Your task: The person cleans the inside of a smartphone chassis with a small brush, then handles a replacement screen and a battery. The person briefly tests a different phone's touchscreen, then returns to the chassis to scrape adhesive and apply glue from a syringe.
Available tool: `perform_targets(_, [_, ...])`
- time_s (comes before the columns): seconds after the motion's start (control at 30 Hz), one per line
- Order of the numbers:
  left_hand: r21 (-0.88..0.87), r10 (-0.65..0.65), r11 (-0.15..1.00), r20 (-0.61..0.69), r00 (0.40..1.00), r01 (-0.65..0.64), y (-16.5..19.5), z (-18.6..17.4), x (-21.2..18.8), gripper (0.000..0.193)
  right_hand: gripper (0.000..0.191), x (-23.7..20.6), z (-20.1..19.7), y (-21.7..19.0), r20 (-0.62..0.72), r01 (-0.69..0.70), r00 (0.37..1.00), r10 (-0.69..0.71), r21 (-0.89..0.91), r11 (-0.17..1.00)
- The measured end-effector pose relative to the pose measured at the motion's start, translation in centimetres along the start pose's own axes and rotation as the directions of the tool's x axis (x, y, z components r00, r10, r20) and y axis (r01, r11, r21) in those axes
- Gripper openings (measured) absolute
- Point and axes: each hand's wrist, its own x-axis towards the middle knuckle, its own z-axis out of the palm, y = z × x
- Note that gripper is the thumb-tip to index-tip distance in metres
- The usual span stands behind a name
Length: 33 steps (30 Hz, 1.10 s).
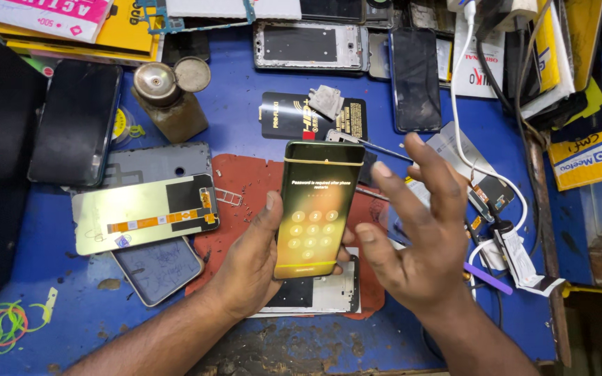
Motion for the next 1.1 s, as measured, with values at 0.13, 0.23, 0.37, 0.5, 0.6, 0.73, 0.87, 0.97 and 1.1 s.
perform_targets(0.13, [-0.052,0.053,0.997,0.029,0.998,-0.051,0.5,0.0,0.0,0.078,0.027,-0.4,0.1,-0.3,-0.106,-0.018,0.994,0.019,0.007,1.000])
perform_targets(0.23, [-0.071,0.075,0.995,-0.005,0.997,-0.075,0.9,0.0,0.1,0.079,0.014,-0.7,0.4,-0.5,-0.119,-0.071,0.990,0.077,0.061,0.996])
perform_targets(0.37, [-0.074,0.104,0.992,-0.039,0.994,-0.106,1.3,-0.1,0.1,0.079,0.015,-0.9,0.4,-0.8,-0.022,-0.090,0.996,0.092,0.072,0.993])
perform_targets(0.5, [-0.146,0.122,0.981,-0.057,0.991,-0.129,1.4,-0.1,0.2,0.079,0.026,-0.7,0.6,-1.3,0.060,0.054,0.997,-0.054,-0.005,0.999])
perform_targets(0.6, [-0.135,0.186,0.972,-0.076,0.980,-0.195,1.5,-0.2,0.2,0.077,0.044,-0.4,1.0,-1.7,0.092,0.160,0.981,-0.169,0.096,0.982])
perform_targets(0.73, [-0.099,0.236,0.965,-0.088,0.968,-0.245,1.6,-0.3,0.1,0.076,0.051,-0.1,1.7,-2.4,0.139,0.272,0.945,-0.296,0.167,0.948])
perform_targets(0.87, [-0.145,0.236,0.959,-0.069,0.969,-0.243,1.6,-0.3,0.1,0.077,0.054,-0.1,2.0,-2.7,0.190,0.283,0.931,-0.313,0.167,0.944])
perform_targets(0.97, [-0.139,0.236,0.960,-0.064,0.970,-0.243,1.6,-0.3,0.1,0.076,0.055,-0.1,1.8,-2.8,0.180,0.279,0.936,-0.303,0.144,0.949])
perform_targets(1.1, [-0.117,0.237,0.963,-0.066,0.969,-0.243,1.7,-0.2,0.1,0.078,0.053,-0.1,2.0,-2.7,0.209,0.277,0.929,-0.306,0.157,0.948])
